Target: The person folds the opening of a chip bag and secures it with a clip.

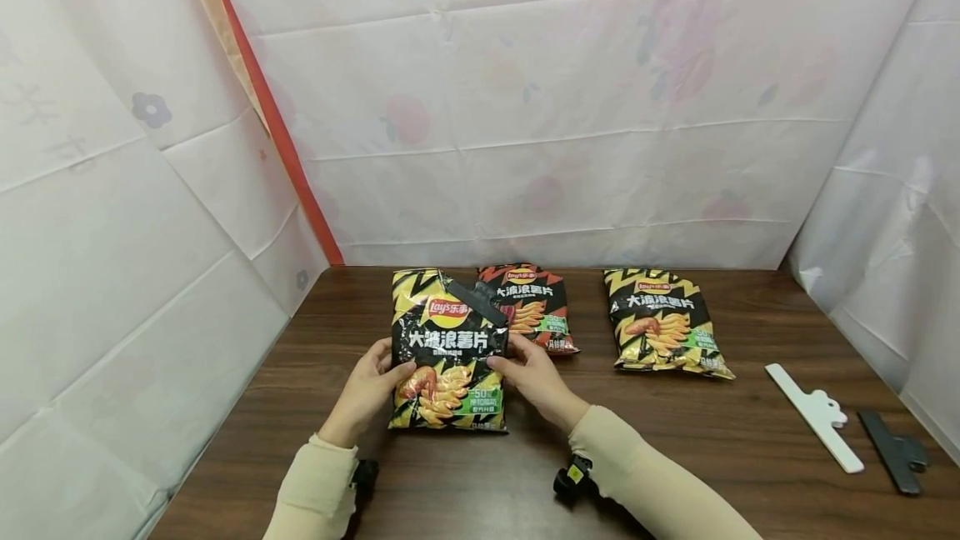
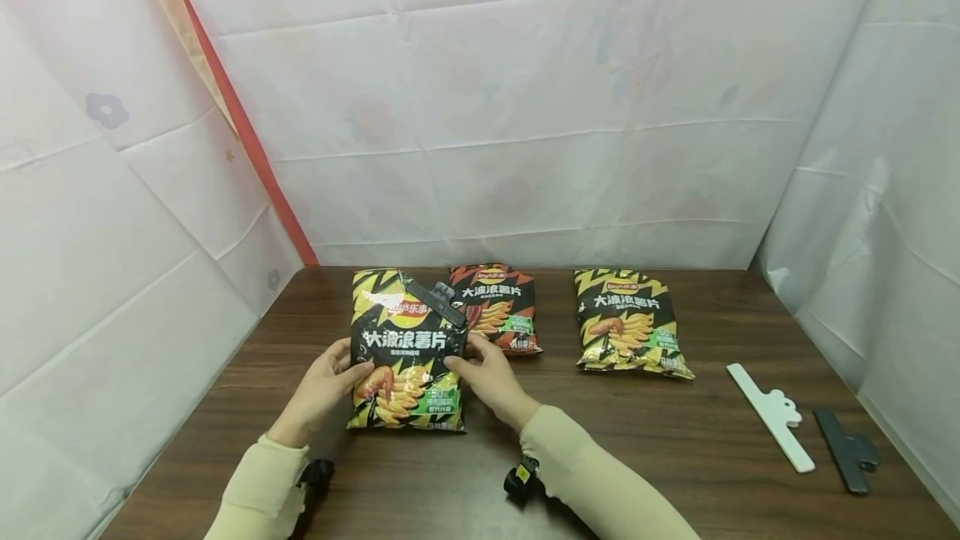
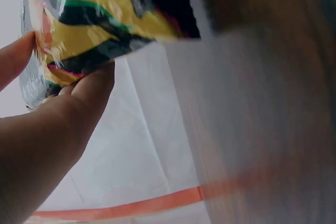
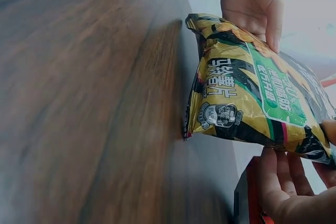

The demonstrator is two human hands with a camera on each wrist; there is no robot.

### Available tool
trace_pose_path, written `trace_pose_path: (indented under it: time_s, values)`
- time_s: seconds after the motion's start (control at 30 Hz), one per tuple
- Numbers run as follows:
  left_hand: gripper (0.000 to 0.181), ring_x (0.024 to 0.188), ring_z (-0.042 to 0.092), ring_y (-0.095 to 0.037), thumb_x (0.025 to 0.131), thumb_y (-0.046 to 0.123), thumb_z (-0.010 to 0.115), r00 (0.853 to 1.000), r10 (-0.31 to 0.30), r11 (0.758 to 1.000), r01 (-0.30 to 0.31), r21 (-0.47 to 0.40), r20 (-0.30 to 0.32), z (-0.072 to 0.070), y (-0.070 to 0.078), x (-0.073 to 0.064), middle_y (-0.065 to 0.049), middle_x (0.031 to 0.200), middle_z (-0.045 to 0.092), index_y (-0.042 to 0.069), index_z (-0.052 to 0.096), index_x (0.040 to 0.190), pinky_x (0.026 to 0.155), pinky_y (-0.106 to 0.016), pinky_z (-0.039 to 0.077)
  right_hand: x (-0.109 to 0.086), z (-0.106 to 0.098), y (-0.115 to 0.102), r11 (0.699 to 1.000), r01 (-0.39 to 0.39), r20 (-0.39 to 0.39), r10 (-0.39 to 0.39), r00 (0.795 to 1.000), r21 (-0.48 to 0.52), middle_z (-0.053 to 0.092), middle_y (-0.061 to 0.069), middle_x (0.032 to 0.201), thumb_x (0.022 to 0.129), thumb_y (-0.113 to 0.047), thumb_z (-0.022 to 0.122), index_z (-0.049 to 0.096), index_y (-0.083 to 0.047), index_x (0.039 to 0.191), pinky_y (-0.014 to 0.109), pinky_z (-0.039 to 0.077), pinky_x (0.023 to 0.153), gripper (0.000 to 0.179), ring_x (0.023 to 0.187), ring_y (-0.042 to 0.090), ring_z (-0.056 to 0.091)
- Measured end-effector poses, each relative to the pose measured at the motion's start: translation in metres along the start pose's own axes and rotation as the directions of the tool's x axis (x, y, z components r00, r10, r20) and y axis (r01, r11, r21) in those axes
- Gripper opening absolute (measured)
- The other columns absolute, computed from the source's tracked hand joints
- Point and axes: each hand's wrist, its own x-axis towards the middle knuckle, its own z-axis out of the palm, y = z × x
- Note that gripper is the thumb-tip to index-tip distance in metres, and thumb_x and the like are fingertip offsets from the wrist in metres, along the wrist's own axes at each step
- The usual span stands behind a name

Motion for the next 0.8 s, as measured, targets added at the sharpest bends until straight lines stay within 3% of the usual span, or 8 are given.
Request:
trace_pose_path:
  time_s: [0.33, 0.53, 0.8]
  values:
    - [0.048, 0.099, 0.062, -0.006, 0.100, 0.012, 0.055, 0.998, -0.029, 0.999, 0.030, 0.017, -0.054, -0.012, -0.001, 0.002, -0.025, 0.137, 0.053, 0.001, 0.036, 0.143, 0.082, -0.021, 0.051, 0.015, 0.015, -0.001, 1.000, -0.002, -0.017, 0.002, 1.000, 0.014, 0.061, 0.011, 0.109, 0.094, -0.018, 0.067, 0.056, -0.004, 0.132, 0.035, 0.054, 0.078, 0.043, 0.085, 0.010, 0.060]
    - [0.050, 0.104, 0.058, -0.004, 0.101, 0.013, 0.054, 0.996, -0.047, 0.998, 0.049, 0.025, -0.069, -0.019, -0.002, 0.005, -0.023, 0.144, 0.048, 0.002, 0.033, 0.145, 0.085, -0.019, 0.048, 0.022, 0.023, -0.002, 0.999, -0.001, -0.013, 0.001, 1.000, 0.054, 0.061, 0.015, 0.115, 0.094, -0.021, 0.067, 0.050, -0.003, 0.137, 0.035, 0.055, 0.080, 0.049, 0.089, 0.011, 0.061]
    - [0.050, 0.097, 0.059, 0.001, 0.102, 0.012, 0.051, 0.993, -0.055, 0.998, 0.056, 0.003, -0.106, -0.027, -0.003, 0.008, -0.026, 0.143, 0.047, 0.000, 0.031, 0.146, 0.081, -0.017, 0.049, 0.029, 0.031, -0.004, 0.999, -0.008, 0.016, 0.007, 1.000, 0.045, 0.057, 0.021, 0.126, 0.096, -0.022, 0.065, 0.038, -0.002, 0.148, 0.038, 0.054, 0.087, 0.062, 0.101, 0.016, 0.063]
